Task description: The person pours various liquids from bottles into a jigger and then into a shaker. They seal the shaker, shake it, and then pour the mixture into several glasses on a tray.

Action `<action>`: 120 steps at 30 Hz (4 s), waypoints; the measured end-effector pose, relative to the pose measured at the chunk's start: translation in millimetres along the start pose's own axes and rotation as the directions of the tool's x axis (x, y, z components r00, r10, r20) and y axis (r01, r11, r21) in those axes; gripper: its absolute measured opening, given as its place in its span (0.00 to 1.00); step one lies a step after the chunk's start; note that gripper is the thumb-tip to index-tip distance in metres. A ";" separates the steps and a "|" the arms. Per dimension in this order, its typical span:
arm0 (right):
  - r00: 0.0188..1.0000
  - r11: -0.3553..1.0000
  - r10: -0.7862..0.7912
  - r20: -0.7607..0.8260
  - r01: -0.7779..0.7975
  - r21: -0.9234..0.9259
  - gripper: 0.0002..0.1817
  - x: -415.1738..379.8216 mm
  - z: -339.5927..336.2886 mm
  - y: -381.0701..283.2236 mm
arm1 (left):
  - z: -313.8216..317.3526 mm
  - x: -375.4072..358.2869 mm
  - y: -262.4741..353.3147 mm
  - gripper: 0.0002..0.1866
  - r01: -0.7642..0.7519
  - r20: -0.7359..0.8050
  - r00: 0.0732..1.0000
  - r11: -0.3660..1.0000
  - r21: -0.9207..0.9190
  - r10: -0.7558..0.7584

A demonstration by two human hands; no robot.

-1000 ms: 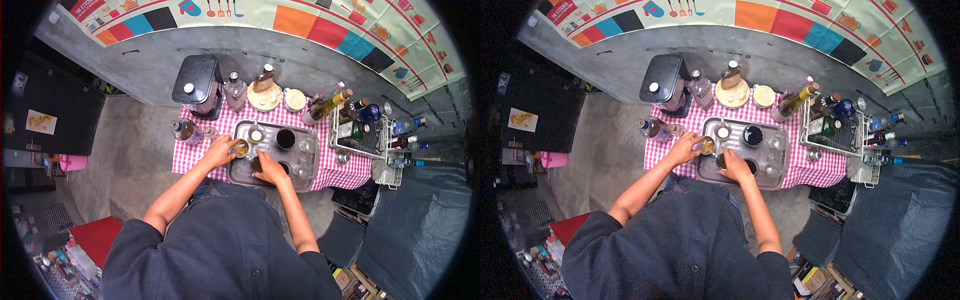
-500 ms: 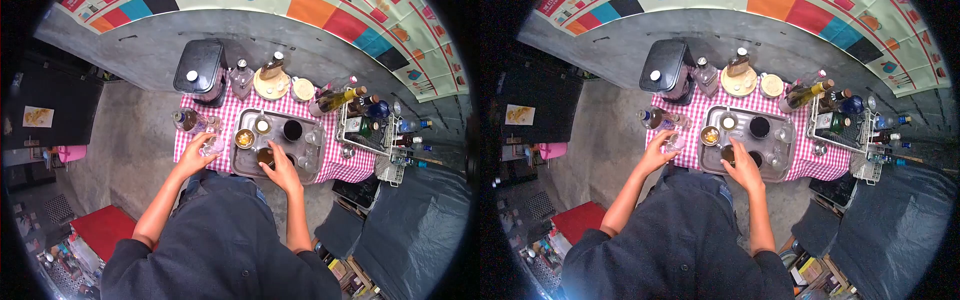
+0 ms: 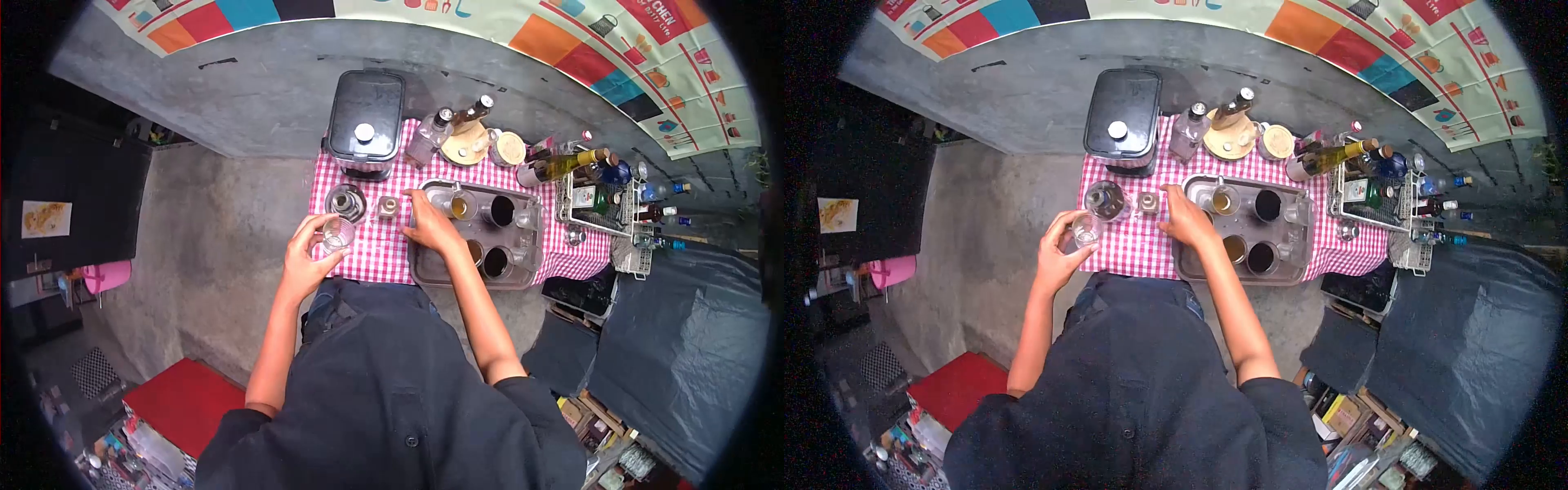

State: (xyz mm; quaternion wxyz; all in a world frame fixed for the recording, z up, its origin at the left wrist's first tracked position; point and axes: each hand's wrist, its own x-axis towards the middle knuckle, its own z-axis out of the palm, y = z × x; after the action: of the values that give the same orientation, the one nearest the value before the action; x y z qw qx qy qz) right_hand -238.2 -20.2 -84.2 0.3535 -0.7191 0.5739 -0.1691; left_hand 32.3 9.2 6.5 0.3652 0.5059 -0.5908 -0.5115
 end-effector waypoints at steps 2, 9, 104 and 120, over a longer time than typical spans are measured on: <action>1.000 0.999 -0.008 0.028 0.009 -0.034 0.41 14.4 12.7 11.9 | -10.9 2.1 -6.5 0.28 -0.006 0.003 1.000 0.999 -0.046 0.006; 0.998 0.998 0.055 0.032 -0.054 -0.031 0.32 33.2 42.2 23.9 | -49.7 8.8 -26.6 0.28 -0.001 0.000 1.000 0.991 -0.136 0.001; 0.979 0.936 -0.105 0.175 0.157 -0.315 0.35 -167.5 -232.4 -53.9 | 142.6 28.8 96.5 0.40 -0.589 0.417 0.751 0.805 0.075 0.511; 0.983 0.911 -0.098 0.155 0.151 -0.383 0.35 -167.4 -237.8 -67.7 | 139.9 34.5 90.2 0.31 -0.588 0.411 0.742 0.809 0.019 0.530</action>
State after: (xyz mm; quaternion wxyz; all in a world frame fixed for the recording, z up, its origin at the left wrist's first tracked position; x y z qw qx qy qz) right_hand -392.3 69.4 155.3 0.2278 -0.8201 0.5244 -0.0248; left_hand -128.3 5.4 62.0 0.3398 0.2193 -0.8112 -0.4223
